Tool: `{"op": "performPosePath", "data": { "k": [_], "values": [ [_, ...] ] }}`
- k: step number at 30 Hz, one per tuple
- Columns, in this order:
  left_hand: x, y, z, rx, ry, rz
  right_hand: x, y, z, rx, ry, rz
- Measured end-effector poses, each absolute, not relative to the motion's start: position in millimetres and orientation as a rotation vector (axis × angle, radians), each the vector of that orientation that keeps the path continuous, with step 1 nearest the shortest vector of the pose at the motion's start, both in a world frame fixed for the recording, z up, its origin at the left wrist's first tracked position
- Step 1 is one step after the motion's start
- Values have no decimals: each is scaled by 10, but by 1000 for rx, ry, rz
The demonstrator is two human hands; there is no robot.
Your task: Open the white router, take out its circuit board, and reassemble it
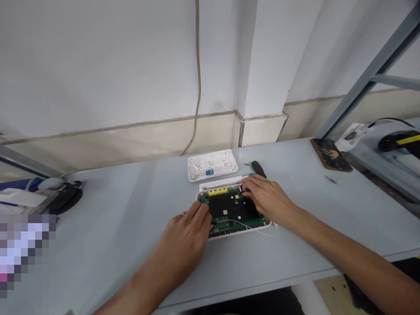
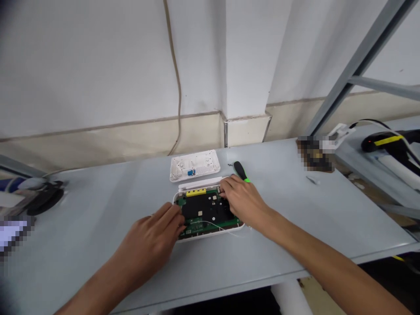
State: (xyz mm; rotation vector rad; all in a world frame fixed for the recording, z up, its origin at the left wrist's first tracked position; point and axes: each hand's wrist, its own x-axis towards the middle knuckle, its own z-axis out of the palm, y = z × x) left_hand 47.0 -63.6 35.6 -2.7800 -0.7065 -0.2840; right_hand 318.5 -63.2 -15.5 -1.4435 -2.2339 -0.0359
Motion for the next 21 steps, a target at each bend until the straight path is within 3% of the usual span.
{"op": "performPosePath", "data": {
  "k": [13, 21],
  "values": [
    [464, -623, 503, -2963, -766, -385, 3241, -631, -151, -1387, -2167, 259],
    [580, -708, 322, -2943, -735, -426, 3302, -596, -133, -1393, -2224, 202]
  ]
}}
